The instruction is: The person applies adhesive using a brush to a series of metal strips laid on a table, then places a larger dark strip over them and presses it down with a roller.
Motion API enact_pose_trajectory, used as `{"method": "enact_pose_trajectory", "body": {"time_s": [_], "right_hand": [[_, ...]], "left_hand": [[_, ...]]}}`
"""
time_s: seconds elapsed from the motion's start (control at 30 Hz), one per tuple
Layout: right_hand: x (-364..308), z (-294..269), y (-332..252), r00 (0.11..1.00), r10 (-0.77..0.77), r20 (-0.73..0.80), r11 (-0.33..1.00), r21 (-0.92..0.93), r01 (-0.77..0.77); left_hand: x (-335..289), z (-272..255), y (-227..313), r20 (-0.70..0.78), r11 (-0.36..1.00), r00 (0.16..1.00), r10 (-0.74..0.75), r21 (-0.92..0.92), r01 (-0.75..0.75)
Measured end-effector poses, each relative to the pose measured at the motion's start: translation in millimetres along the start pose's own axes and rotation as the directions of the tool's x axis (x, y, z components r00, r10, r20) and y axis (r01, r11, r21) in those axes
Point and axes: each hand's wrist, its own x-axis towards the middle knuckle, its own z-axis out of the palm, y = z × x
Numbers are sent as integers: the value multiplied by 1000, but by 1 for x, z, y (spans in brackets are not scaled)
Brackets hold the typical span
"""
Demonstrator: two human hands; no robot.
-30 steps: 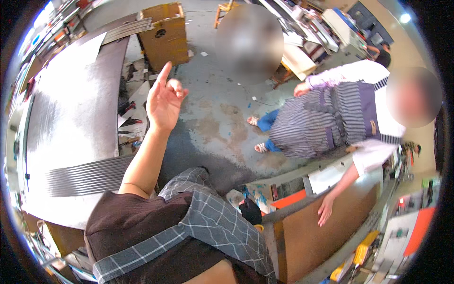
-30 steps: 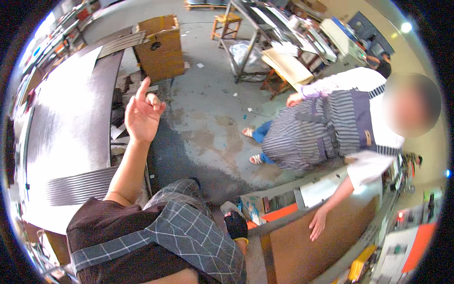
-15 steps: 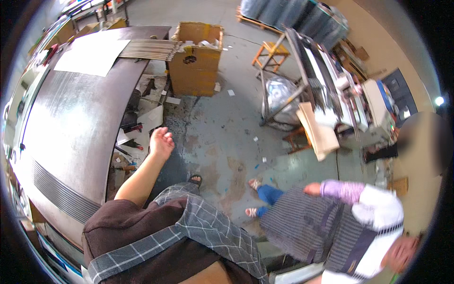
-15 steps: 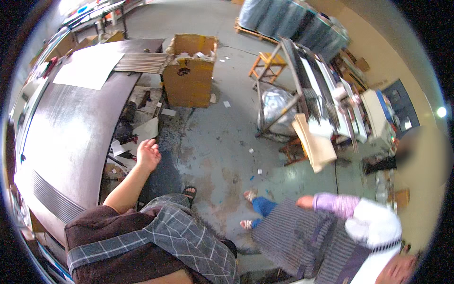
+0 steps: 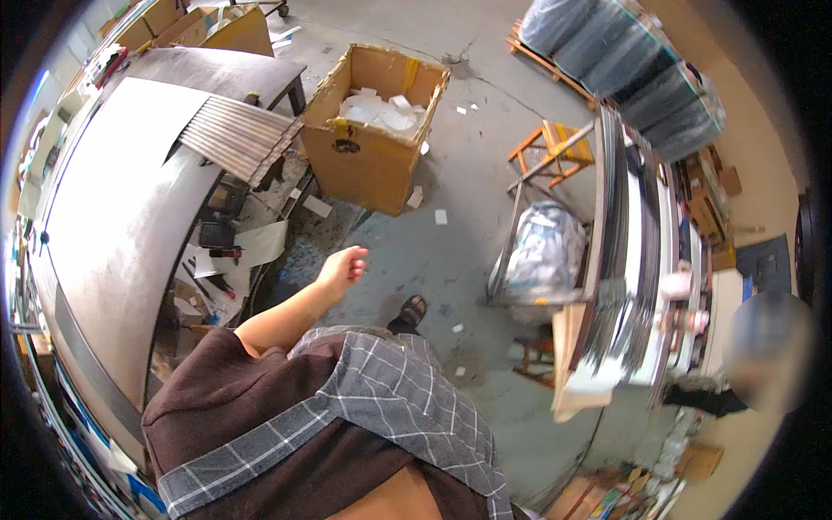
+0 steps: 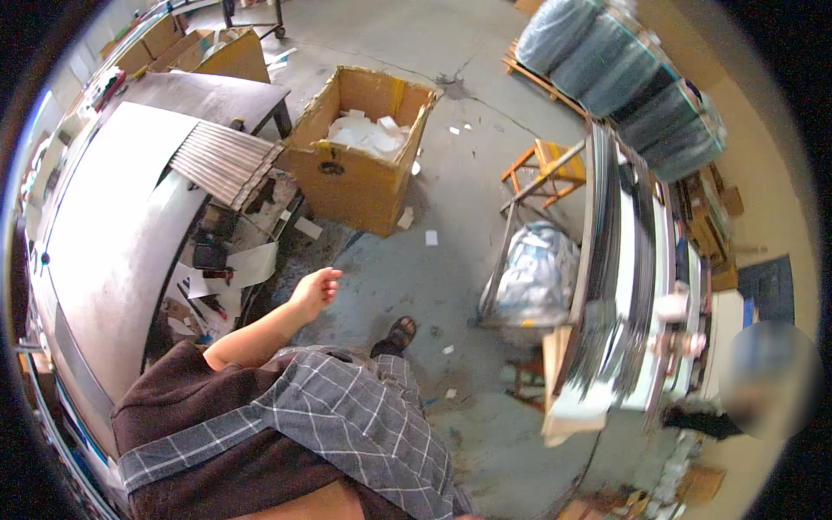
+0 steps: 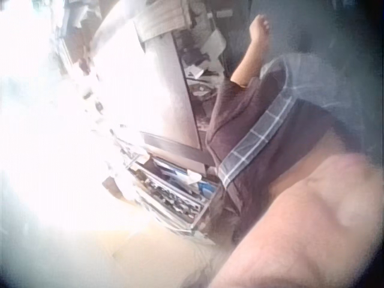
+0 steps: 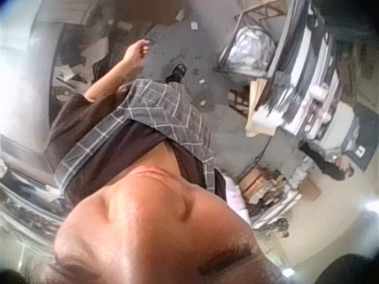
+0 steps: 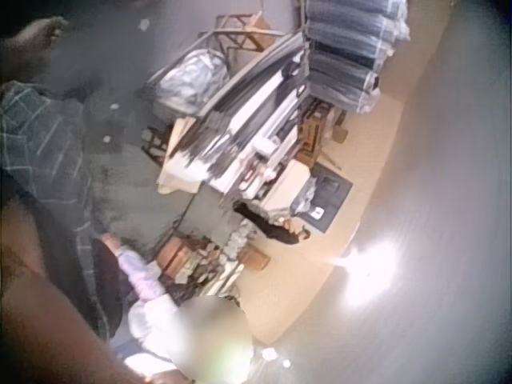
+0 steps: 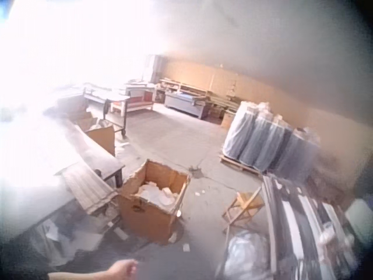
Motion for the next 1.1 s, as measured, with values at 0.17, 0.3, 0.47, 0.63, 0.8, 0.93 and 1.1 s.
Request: {"method": "enact_pose_trajectory", "body": {"time_s": [0.17, 0.3, 0.47, 0.63, 0.8, 0.93, 1.1], "right_hand": [[222, -333, 159, 856, 499, -137, 843, -151, -516], [290, -574, 314, 523, 641, -562, 746, 618, -249], [396, -775, 427, 467, 567, -678, 774, 632, -22], [437, -746, 572, 938, 18, -346, 888, -425, -174], [464, -821, 606, 950, 310, 13, 950, 32, -311], [514, -926, 665, 935, 350, 57, 936, 1, -351], [642, -1130, 746, 971, 236, 48, 941, -262, -216]], "left_hand": [[96, 4, 32, -424, 983, 890, 166, 143, -115], [126, 0, 33, -596, 969, 791, 140, -81, -233], [205, 41, 24, -887, 922, 462, 26, -157, -353], [352, 157, 165, -834, 881, 460, 305, 64, -468], [452, 277, 360, -651, 841, 604, 460, 101, -532], [567, 311, 460, -604, 751, 587, 539, 28, -660], [674, 292, 504, -853, 718, 371, 367, 6, -696]]}}
